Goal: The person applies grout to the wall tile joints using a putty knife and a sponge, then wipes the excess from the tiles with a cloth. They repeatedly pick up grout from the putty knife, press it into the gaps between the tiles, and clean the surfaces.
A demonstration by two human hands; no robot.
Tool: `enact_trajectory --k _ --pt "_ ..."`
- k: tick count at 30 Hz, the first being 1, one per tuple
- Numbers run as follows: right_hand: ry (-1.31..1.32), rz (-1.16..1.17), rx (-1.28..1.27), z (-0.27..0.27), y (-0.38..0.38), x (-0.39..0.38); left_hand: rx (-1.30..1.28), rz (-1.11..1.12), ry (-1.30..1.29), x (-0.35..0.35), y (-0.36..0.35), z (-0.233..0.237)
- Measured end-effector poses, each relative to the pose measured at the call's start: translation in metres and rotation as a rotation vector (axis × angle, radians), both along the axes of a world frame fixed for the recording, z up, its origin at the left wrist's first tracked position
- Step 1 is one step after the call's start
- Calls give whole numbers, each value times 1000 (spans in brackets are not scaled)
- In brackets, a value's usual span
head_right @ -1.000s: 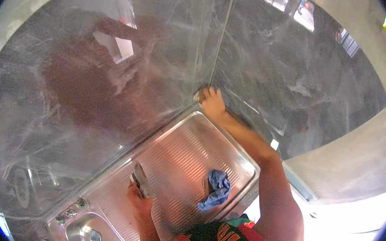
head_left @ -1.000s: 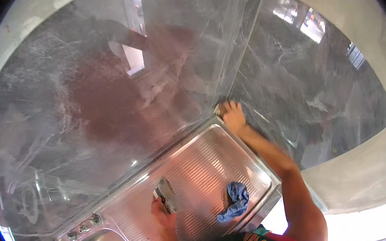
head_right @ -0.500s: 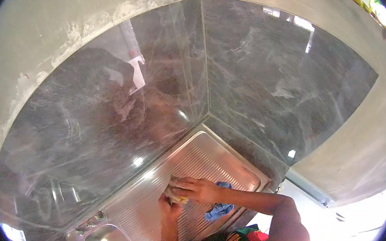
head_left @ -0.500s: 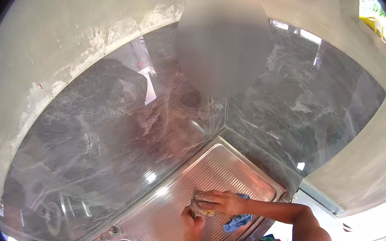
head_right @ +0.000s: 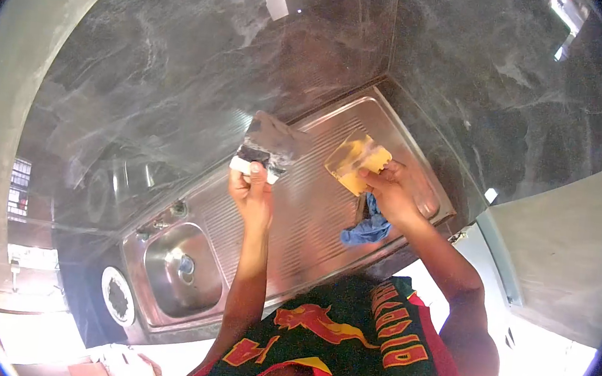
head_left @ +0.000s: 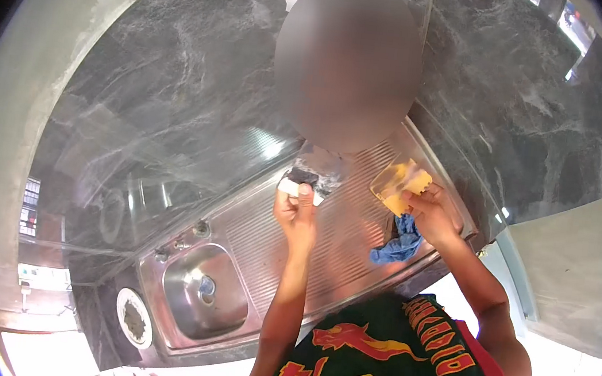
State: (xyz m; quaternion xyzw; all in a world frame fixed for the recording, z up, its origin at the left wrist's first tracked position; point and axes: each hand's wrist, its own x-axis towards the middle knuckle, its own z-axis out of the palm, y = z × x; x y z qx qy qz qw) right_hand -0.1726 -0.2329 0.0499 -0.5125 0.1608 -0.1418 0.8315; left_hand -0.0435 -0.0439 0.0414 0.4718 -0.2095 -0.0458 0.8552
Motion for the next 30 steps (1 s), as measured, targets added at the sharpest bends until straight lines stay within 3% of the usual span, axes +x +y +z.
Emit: enact_trajectory --k 1,9,10,13,18,20,21,22,24,25,26,28,30 --pt "-87 22 165 0 2 -1 23 100 8 -7 -9 14" --pt "-38 84 254 -9 9 7 190 103 -55 -26 -1 3" --pt "-3 97 278 -12 7 7 308 102 -167 -32 -1 9" --pt "-45 140 203 -11 11 15 554 130 -530 -41 -5 13" --pt "-90 141 -42 19 15 8 698 97 -686 -29 4 -25" --pt "-195 32 -399 22 16 8 446 -18 203 -28 4 -35" --pt "-144 43 -688 19 11 5 83 -157 634 -28 3 -41" --pt "-129 57 -706 19 9 7 60 -157 651 -28 -1 -39" --pt "-472 87 -1446 19 14 13 -41 -328 958 -28 -5 -40" --pt "-423 94 -1839 20 17 10 -125 -438 1003 -23 -4 -62" --pt "-412 120 -1844 15 10 9 -140 -437 1023 -21 -1 -59" --pt "-128 194 -2148 2 -18 9 -174 -390 944 -6 1 -55" --pt "-123 149 -2064 11 -33 7 706 56 -396 6 11 -72"
